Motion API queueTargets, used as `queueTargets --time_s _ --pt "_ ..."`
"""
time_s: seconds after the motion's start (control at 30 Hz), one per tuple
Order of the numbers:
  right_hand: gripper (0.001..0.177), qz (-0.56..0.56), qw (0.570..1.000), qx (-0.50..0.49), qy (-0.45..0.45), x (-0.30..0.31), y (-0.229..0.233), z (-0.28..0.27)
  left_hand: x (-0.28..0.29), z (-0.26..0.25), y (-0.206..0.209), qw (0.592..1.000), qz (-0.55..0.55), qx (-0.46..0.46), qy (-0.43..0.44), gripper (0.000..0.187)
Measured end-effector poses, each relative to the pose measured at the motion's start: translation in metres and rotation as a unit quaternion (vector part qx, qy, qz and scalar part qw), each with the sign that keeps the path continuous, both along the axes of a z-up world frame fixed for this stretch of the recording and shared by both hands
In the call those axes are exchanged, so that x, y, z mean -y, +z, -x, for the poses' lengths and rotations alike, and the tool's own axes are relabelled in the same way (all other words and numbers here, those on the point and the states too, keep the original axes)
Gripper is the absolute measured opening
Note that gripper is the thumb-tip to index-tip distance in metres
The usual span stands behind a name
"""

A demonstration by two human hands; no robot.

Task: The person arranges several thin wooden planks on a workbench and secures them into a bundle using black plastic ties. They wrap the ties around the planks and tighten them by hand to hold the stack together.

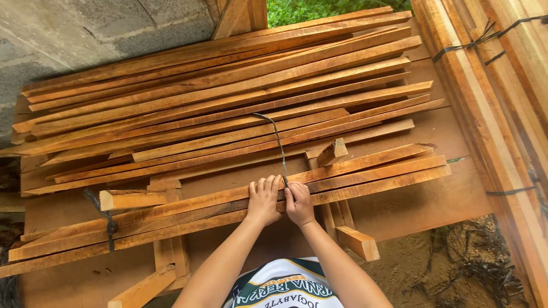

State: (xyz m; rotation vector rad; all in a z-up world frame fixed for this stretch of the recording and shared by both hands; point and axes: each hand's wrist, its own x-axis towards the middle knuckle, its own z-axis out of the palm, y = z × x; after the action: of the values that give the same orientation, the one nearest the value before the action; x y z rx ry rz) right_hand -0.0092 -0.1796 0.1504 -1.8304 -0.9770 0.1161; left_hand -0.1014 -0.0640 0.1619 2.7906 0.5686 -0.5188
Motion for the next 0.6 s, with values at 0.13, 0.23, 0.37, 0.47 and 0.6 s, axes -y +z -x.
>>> queueTargets --time_s 0.13,0.23,0.37,0.47,0.6 --pt "0.029 -0.007 1.000 -0.004 -0.001 -0.003 0.004 0.000 -0.005 0.005 -0.018 0.999 -0.007 0.041 -0.007 0.116" --pt "0.030 0.001 1.000 0.012 0.002 -0.001 0.008 0.002 -0.011 0.000 -0.015 1.000 0.006 0.024 -0.006 0.113" --pt "0.028 0.005 1.000 0.018 0.006 0.001 0.001 -0.001 -0.051 -0.017 -0.041 0.971 0.219 -0.074 0.059 0.090" --pt "0.025 0.006 1.000 0.025 0.001 -0.002 -0.003 0.003 -0.078 -0.032 -0.097 0.929 0.316 -0.102 0.163 0.064" --pt "0.024 0.009 0.999 0.033 -0.010 -0.002 -0.003 0.001 -0.060 -0.069 -0.049 0.917 0.342 -0.093 0.183 0.074"
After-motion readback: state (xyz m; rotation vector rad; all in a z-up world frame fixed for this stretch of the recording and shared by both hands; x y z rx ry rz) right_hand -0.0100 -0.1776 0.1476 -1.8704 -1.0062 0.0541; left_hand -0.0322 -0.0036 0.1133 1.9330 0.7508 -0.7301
